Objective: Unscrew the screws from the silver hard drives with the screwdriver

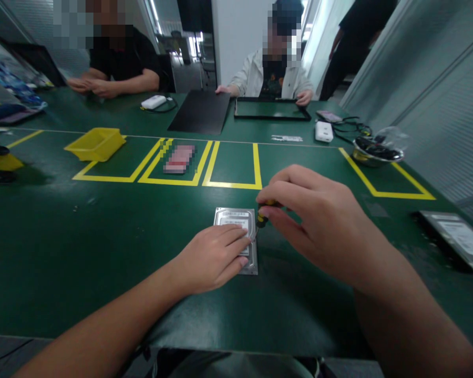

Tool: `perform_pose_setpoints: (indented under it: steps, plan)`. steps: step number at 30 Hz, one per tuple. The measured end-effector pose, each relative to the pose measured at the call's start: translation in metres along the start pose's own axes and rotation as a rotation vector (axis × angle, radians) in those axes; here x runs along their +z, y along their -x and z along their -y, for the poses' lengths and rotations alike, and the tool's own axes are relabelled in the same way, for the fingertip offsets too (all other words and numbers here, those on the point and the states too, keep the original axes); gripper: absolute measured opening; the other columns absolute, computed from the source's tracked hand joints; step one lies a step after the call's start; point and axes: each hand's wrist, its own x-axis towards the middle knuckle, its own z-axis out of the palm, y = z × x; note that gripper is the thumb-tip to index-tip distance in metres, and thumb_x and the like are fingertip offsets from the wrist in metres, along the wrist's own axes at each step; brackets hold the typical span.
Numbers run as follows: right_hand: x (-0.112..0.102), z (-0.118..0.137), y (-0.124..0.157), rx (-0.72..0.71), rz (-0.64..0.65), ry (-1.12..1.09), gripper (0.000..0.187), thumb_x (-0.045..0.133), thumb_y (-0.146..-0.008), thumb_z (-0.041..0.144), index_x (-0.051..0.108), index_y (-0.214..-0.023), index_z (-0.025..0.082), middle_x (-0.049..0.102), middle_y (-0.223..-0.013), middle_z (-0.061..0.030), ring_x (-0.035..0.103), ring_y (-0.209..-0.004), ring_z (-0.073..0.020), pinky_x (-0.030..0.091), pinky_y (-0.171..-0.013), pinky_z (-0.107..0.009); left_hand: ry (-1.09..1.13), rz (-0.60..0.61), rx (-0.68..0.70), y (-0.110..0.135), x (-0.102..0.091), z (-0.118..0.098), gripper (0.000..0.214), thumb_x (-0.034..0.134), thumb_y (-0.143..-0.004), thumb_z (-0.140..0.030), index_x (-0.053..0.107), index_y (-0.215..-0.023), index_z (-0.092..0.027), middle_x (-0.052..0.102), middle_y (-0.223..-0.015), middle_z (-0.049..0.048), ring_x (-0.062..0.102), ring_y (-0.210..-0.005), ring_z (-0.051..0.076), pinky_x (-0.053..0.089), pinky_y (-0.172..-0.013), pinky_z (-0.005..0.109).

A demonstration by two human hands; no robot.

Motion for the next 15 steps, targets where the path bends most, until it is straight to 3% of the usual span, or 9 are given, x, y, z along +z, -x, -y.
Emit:
perform_pose_setpoints:
  steps: [7, 15]
  plan:
    - [-0.0042, 0.0009, 0.0011, -0.003, 0.003, -0.059, 0.017, 0.049, -0.092, 0.013, 0.065, -0.094, 0.018, 0.063, -0.099, -0.0075, 0.058, -0.086, -0.0169, 0.045, -0.074, -0.03, 0.001, -0.008, 0.009, 0.0006, -0.0013, -0.0003, 0.04, 0.045, -0.099, -0.034, 0.059, -0.13, -0.013, 0.062, -0.132, 0.0134, 0.057, -0.125, 0.029, 0.048, -0.106, 0.047]
    - [-0.0045, 0.0011, 0.001, 0.016, 0.016, -0.085, 0.011, 0.057, -0.092, 0.021, 0.067, -0.089, 0.018, 0.061, -0.094, -0.0047, 0.055, -0.081, -0.0142, 0.041, -0.07, -0.027, 0.001, -0.016, 0.009, -0.0002, -0.0009, 0.0002, 0.039, 0.047, -0.099, -0.034, 0.06, -0.129, -0.013, 0.063, -0.131, 0.0136, 0.057, -0.124, 0.029, 0.048, -0.106, 0.047]
